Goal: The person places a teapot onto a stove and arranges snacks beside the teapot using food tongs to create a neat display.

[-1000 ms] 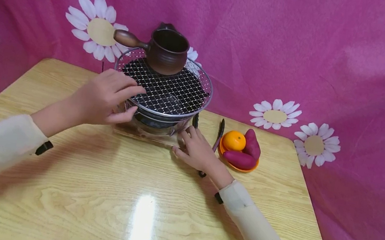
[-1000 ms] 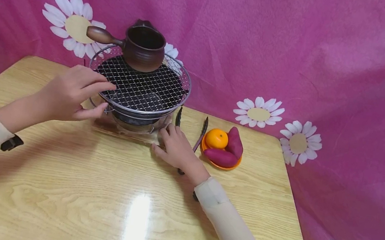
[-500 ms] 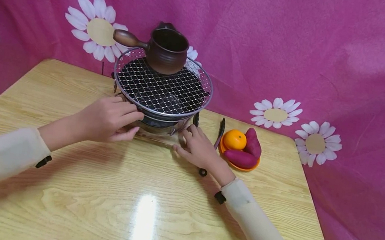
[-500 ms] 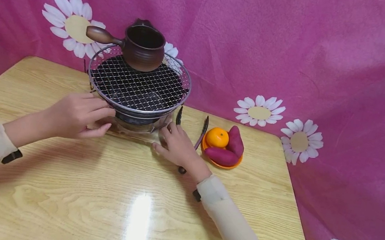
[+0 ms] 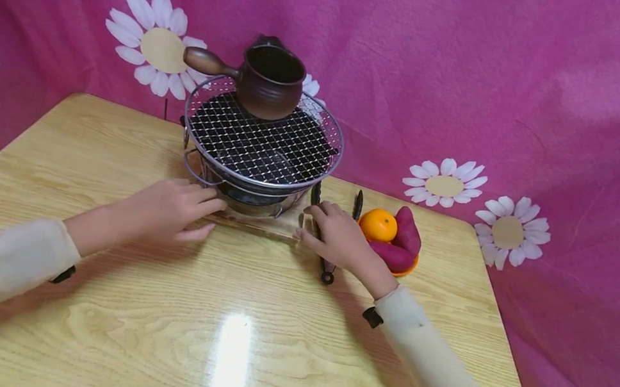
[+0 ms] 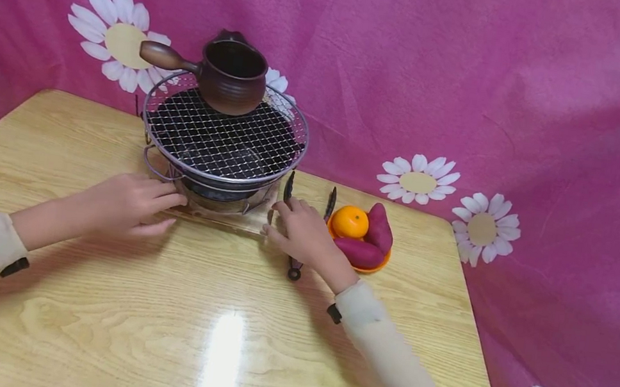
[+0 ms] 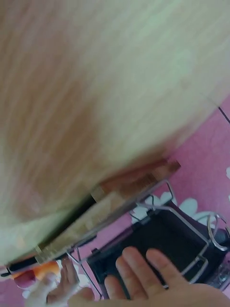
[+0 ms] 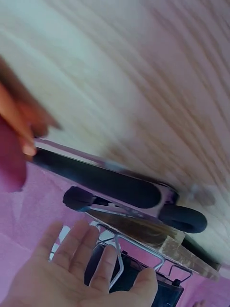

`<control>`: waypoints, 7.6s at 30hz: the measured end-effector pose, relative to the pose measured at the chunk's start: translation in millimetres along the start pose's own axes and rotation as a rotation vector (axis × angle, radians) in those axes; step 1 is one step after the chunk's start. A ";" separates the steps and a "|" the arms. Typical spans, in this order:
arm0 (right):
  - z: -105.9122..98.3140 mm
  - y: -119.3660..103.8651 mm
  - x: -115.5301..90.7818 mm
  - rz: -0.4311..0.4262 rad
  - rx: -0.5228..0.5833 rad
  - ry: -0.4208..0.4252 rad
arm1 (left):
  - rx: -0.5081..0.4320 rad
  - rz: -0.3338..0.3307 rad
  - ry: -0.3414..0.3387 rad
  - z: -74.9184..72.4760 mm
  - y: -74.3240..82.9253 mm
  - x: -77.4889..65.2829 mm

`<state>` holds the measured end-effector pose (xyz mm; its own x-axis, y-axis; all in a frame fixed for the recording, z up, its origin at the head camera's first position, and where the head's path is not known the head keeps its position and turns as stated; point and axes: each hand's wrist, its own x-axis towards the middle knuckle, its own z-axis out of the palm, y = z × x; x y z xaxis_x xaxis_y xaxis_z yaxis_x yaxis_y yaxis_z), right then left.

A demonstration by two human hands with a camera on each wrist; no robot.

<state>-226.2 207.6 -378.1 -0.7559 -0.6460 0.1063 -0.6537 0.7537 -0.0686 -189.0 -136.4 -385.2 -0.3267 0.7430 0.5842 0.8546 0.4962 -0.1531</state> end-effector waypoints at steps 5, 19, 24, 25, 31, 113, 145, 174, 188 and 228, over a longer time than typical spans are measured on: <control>-6.3 3.5 -7.1 0.044 -0.092 0.021 | 0.021 -0.137 -0.232 3.2 2.2 -8.9; -10.7 -0.9 -28.7 0.185 -0.190 0.025 | -0.012 -0.296 -0.399 7.3 -10.1 -19.9; -8.5 -7.1 -31.1 0.274 -0.250 -0.033 | -0.009 -0.291 -0.390 11.4 -13.8 -22.3; -7.5 -7.6 -31.0 0.287 -0.264 -0.043 | -0.008 -0.289 -0.384 12.2 -14.3 -22.5; -1.8 -8.9 -27.8 0.383 -0.287 -0.140 | 0.002 -0.265 -0.344 15.0 -16.8 -22.3; -14.9 -4.8 -17.5 0.571 -0.378 0.177 | -0.016 -0.314 -0.319 19.8 -14.9 -14.8; -25.1 34.4 -29.2 0.386 -0.379 0.204 | -0.012 -0.281 -0.277 23.7 -17.8 -17.7; -43.2 46.3 -12.9 0.574 -0.309 0.029 | -0.004 -0.261 -0.227 27.3 -19.2 -18.5; -44.0 46.6 -17.2 0.513 -0.303 0.034 | -0.012 -0.287 -0.261 25.6 -18.9 -17.8; -86.7 72.5 -30.8 0.429 -0.326 0.140 | -0.010 -0.289 -0.259 24.6 -16.3 -21.5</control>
<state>-247.2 292.7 -300.3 -0.9254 -0.2671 0.2687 -0.2263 0.9585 0.1733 -205.9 -149.4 -414.9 -0.6448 0.6624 0.3815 0.7157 0.6984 -0.0029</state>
